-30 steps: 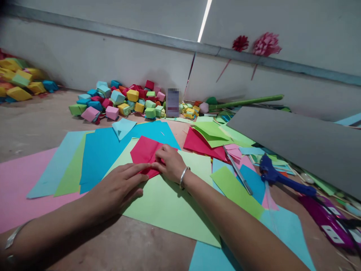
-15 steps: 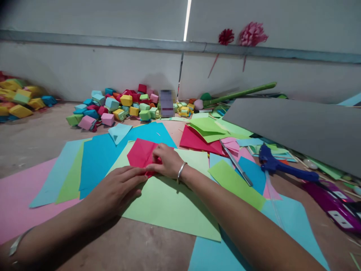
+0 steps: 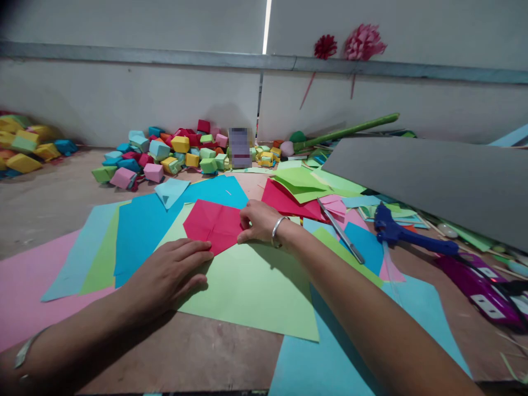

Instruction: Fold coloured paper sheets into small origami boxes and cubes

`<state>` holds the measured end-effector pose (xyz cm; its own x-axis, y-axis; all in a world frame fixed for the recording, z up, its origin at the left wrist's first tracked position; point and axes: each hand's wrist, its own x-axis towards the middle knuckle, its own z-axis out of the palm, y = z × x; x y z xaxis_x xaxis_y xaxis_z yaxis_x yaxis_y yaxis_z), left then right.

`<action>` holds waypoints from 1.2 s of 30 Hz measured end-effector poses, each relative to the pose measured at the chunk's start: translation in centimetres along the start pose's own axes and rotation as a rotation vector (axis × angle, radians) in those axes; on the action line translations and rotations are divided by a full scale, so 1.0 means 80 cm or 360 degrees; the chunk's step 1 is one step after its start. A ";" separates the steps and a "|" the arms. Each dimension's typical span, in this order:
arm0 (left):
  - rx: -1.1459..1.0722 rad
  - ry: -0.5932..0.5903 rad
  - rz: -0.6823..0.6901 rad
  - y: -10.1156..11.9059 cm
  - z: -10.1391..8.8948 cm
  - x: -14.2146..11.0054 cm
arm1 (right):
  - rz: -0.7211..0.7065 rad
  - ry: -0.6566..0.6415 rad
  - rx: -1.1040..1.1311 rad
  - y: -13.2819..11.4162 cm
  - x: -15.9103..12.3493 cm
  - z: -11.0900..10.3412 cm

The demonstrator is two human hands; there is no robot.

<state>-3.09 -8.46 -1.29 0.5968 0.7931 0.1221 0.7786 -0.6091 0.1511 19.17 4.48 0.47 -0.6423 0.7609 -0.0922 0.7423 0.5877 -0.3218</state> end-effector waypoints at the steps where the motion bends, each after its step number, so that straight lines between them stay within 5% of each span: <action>1: 0.0038 -0.0007 -0.0001 0.002 -0.001 0.004 | -0.0007 -0.0002 -0.0002 -0.001 0.001 0.001; 8: 0.0314 -0.0135 -0.0014 0.024 -0.021 0.045 | -0.0045 0.0007 -0.0005 -0.001 0.002 0.002; 13: 0.0277 -0.0213 -0.0015 0.021 -0.028 0.023 | -0.0043 0.0045 0.0024 0.004 0.003 0.005; 25: 0.0381 0.0009 0.0264 -0.006 -0.015 -0.009 | -0.0052 0.0036 0.0052 0.007 0.005 0.007; 33: 0.0264 0.0091 0.0299 -0.004 -0.026 -0.018 | -0.0089 0.0068 0.0052 0.010 0.006 0.009; 36: 0.0173 0.0264 0.0106 0.006 -0.024 -0.009 | -0.0135 0.0106 0.0063 0.010 0.004 0.009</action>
<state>-3.52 -9.38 0.57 0.6146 0.7338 0.2896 0.7601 -0.6491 0.0315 19.43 4.99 -0.46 -0.6874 0.7263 -0.0007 0.6769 0.6403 -0.3630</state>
